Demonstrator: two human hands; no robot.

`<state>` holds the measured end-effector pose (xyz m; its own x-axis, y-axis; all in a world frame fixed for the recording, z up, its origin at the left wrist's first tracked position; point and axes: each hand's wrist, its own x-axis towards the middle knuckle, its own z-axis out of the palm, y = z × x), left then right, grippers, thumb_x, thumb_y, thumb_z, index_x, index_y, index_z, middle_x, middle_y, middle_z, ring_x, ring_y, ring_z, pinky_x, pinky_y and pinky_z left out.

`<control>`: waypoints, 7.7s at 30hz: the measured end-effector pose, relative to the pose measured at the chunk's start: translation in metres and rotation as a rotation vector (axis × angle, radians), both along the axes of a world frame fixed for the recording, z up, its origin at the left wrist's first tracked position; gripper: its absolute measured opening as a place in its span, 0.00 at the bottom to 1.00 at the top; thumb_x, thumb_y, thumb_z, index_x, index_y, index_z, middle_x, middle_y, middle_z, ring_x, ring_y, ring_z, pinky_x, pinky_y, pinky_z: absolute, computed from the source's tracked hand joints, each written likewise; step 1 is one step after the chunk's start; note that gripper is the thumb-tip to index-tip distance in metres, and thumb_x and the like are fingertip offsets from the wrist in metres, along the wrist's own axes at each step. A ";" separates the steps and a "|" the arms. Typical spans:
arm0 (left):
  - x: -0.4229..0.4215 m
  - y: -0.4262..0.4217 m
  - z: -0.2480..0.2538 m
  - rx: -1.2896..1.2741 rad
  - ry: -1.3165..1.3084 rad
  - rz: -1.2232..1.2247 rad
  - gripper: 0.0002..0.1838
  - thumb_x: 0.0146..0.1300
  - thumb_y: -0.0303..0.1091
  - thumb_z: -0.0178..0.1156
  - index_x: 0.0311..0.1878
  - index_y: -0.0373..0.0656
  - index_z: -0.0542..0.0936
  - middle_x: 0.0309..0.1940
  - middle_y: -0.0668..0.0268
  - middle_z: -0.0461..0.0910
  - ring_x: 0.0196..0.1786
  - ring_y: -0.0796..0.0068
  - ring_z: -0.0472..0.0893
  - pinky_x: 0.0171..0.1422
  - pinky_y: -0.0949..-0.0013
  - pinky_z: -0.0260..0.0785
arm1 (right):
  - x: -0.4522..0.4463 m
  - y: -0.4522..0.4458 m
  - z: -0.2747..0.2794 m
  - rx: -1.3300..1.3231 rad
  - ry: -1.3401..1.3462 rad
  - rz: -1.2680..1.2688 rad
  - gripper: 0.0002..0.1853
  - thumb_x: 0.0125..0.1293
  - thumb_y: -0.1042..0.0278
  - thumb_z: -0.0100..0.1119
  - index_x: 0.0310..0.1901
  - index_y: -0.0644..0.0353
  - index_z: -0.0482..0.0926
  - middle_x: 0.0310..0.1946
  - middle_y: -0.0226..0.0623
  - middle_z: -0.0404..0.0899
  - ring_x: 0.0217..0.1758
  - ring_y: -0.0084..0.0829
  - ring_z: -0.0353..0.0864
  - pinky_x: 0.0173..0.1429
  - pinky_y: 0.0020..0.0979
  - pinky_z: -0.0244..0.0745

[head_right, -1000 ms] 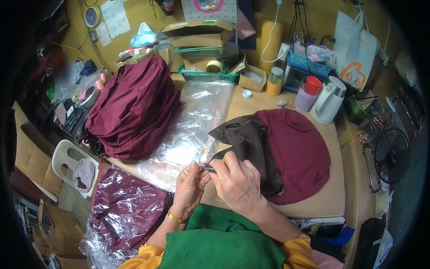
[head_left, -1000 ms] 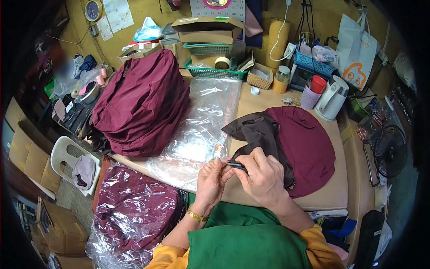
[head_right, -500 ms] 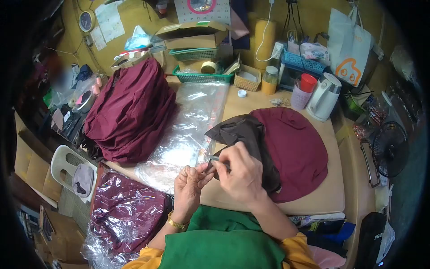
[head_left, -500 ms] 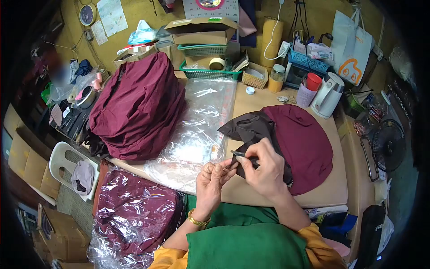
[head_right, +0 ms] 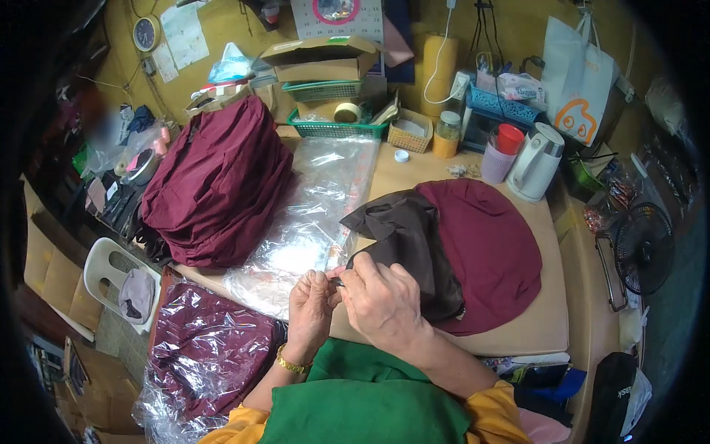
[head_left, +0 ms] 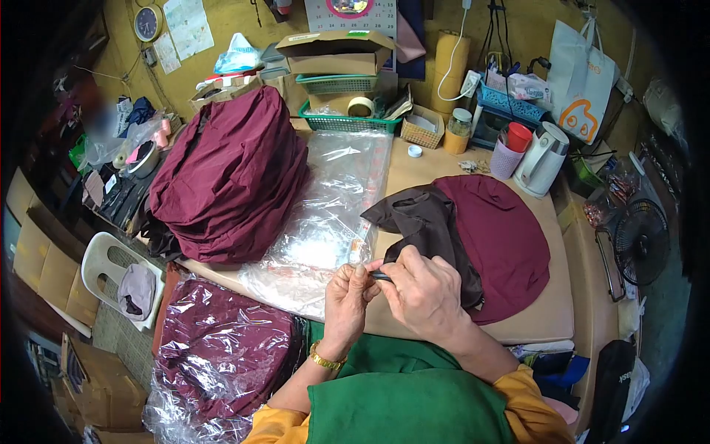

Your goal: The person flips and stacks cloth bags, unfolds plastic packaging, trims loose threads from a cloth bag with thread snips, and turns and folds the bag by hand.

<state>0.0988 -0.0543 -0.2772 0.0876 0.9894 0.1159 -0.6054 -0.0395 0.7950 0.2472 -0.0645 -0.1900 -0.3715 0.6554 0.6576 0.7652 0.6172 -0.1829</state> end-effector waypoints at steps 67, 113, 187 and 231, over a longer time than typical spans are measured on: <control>-0.085 0.024 -0.028 -0.016 1.257 0.036 0.12 0.65 0.34 0.64 0.30 0.35 0.80 0.18 0.67 0.76 0.23 0.78 0.71 0.33 0.69 0.69 | 0.055 0.020 -0.123 -0.557 0.321 0.140 0.14 0.56 0.68 0.73 0.39 0.64 0.78 0.32 0.39 0.81 0.33 0.33 0.82 0.38 0.33 0.74; -0.024 0.028 0.015 0.170 0.571 0.045 0.15 0.62 0.27 0.68 0.52 0.39 0.83 0.33 0.75 0.75 0.28 0.92 0.65 0.31 0.83 0.58 | 0.051 0.014 -0.064 -0.608 0.981 0.153 0.17 0.67 0.68 0.66 0.25 0.59 0.68 0.21 0.16 0.62 0.25 0.11 0.55 0.28 0.21 0.51; -0.041 -0.006 -0.032 -0.206 0.125 -0.109 0.13 0.78 0.37 0.49 0.42 0.35 0.71 0.37 0.61 0.80 0.38 0.76 0.85 0.44 0.77 0.83 | -0.007 0.000 -0.033 -0.320 0.122 0.091 0.13 0.53 0.71 0.71 0.38 0.59 0.76 0.33 0.36 0.74 0.29 0.40 0.80 0.33 0.39 0.72; -0.116 -0.026 -0.012 -0.267 0.927 -0.461 0.19 0.63 0.25 0.67 0.55 0.28 0.79 0.46 0.66 0.84 0.48 0.82 0.77 0.57 0.74 0.70 | 0.072 0.234 -0.096 -0.737 0.049 -0.021 0.15 0.61 0.54 0.67 0.36 0.59 0.84 0.35 0.42 0.86 0.42 0.40 0.84 0.51 0.38 0.74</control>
